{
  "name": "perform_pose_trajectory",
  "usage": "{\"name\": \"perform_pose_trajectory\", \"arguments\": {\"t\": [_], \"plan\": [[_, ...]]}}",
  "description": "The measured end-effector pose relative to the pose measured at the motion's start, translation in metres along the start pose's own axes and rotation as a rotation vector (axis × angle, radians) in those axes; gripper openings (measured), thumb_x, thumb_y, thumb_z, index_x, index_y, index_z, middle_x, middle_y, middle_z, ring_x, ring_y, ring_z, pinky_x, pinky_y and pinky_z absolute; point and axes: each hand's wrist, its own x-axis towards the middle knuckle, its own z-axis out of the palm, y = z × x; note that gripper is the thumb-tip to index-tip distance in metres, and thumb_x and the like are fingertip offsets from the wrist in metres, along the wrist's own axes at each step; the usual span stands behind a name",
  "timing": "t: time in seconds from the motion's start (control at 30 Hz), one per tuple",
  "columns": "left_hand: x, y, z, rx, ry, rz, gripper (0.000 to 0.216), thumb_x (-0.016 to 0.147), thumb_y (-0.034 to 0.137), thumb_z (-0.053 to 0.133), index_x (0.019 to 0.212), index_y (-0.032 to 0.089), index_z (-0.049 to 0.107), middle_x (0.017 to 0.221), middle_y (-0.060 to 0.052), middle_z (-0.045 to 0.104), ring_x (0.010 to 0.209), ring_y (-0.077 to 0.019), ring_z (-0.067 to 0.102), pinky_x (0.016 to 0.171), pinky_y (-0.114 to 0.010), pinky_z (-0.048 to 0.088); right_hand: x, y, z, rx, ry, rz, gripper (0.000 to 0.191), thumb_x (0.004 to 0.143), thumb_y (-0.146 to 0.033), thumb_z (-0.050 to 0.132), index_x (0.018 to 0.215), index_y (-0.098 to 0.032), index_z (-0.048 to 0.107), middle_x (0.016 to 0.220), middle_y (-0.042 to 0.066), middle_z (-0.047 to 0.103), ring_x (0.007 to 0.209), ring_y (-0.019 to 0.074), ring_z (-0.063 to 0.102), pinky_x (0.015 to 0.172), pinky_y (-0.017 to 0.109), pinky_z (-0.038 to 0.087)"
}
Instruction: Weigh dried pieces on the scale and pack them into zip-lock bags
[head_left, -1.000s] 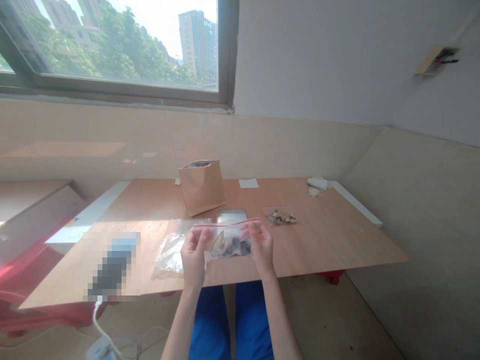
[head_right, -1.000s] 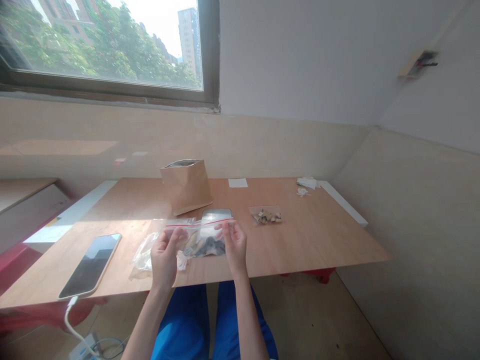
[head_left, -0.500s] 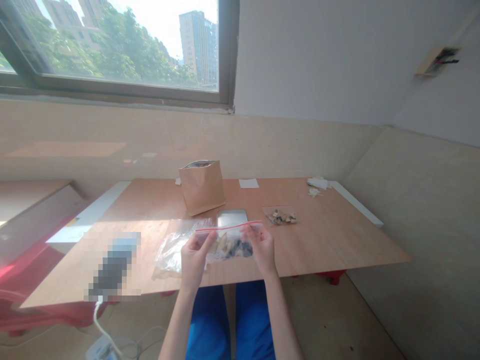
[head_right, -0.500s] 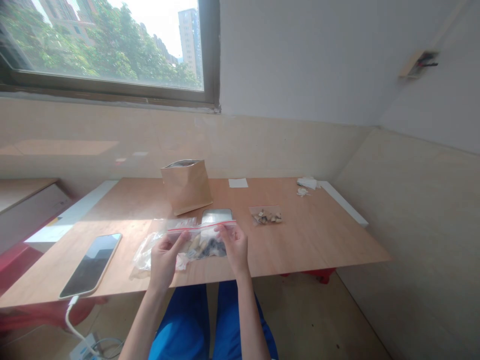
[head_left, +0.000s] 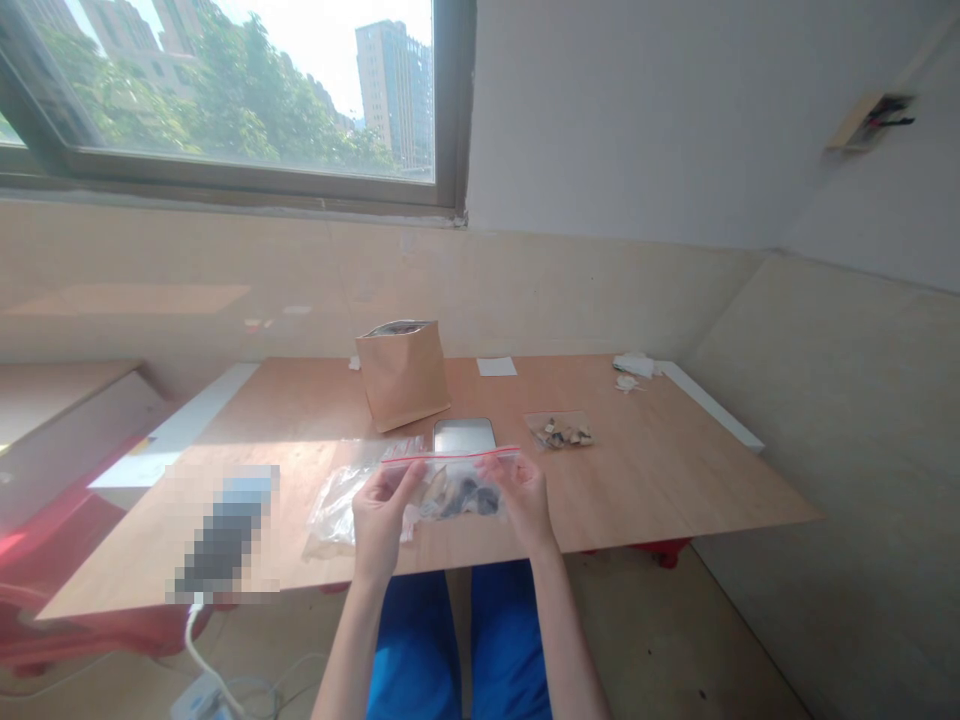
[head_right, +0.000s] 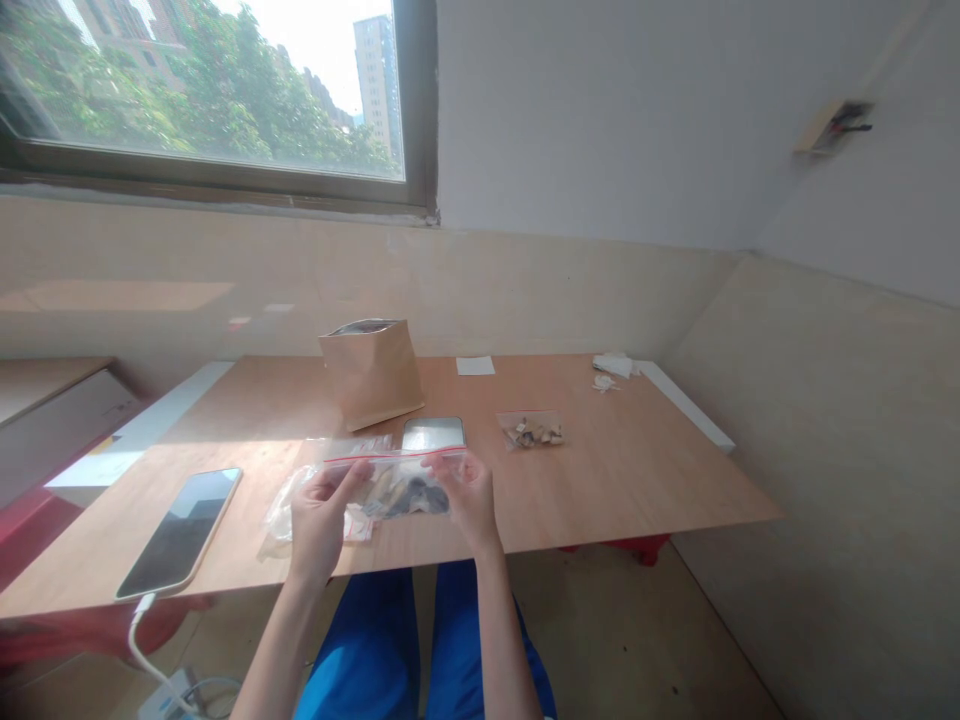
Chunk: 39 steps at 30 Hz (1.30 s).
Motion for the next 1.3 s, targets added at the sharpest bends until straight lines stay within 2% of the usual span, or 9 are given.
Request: {"name": "perform_pose_trajectory", "arguments": {"t": [0.17, 0.43, 0.6, 0.87, 1.1, 1.3], "plan": [[-0.002, -0.001, 0.000, 0.003, -0.037, 0.029, 0.031, 0.064, 0.043, 0.069, 0.074, 0.013, 0.067, 0.072, -0.006, 0.070, 0.070, -0.0184, 0.064, 0.064, -0.029, 0.051, -0.002, -0.005, 0.001, 0.041, -0.076, 0.041, 0.023, 0.068, -0.038, 0.070, 0.077, -0.017, 0.070, 0.076, 0.005, 0.071, 0.072, 0.0180, 0.066, 0.070, 0.030, 0.052], [-0.004, 0.006, 0.004, 0.058, -0.139, -0.018, 0.032, 0.062, 0.042, 0.071, 0.077, 0.013, 0.070, 0.075, -0.009, 0.071, 0.073, -0.0215, 0.066, 0.065, -0.030, 0.052, -0.003, -0.007, 0.001, 0.036, -0.038, 0.021, 0.015, 0.069, -0.032, 0.069, 0.074, -0.018, 0.069, 0.072, 0.003, 0.070, 0.067, 0.0161, 0.065, 0.066, 0.027, 0.051], [-0.006, 0.006, 0.001, 0.027, -0.117, 0.012, 0.030, 0.062, 0.039, 0.071, 0.078, 0.013, 0.070, 0.077, -0.008, 0.072, 0.075, -0.0217, 0.067, 0.068, -0.030, 0.053, -0.004, -0.009, 0.006, 0.005, -0.026, 0.005, 0.013, 0.070, -0.030, 0.068, 0.071, -0.018, 0.068, 0.067, 0.001, 0.067, 0.062, 0.0138, 0.063, 0.061, 0.024, 0.050], [-0.007, 0.005, 0.005, -0.025, -0.056, 0.015, 0.029, 0.062, 0.038, 0.072, 0.077, 0.014, 0.069, 0.077, -0.007, 0.072, 0.075, -0.0202, 0.067, 0.067, -0.028, 0.053, -0.005, -0.014, 0.009, 0.006, -0.004, 0.018, 0.013, 0.068, -0.031, 0.069, 0.070, -0.018, 0.067, 0.067, 0.001, 0.067, 0.062, 0.0142, 0.063, 0.062, 0.025, 0.051], [-0.007, 0.010, 0.004, 0.045, -0.214, 0.029, 0.027, 0.066, 0.040, 0.069, 0.077, 0.015, 0.072, 0.078, -0.008, 0.072, 0.076, -0.0218, 0.066, 0.066, -0.029, 0.053, -0.005, -0.015, 0.007, -0.030, -0.089, -0.017, 0.013, 0.070, -0.032, 0.068, 0.073, -0.019, 0.068, 0.071, 0.002, 0.069, 0.068, 0.0163, 0.064, 0.066, 0.027, 0.052], [-0.008, 0.014, 0.005, 0.073, -0.250, 0.069, 0.025, 0.067, 0.040, 0.067, 0.076, 0.017, 0.072, 0.080, -0.007, 0.072, 0.078, -0.0217, 0.066, 0.070, -0.029, 0.052, -0.005, -0.016, 0.010, -0.097, -0.116, -0.031, 0.015, 0.072, -0.033, 0.066, 0.073, -0.018, 0.069, 0.074, 0.003, 0.070, 0.072, 0.0191, 0.065, 0.070, 0.031, 0.053]]}}
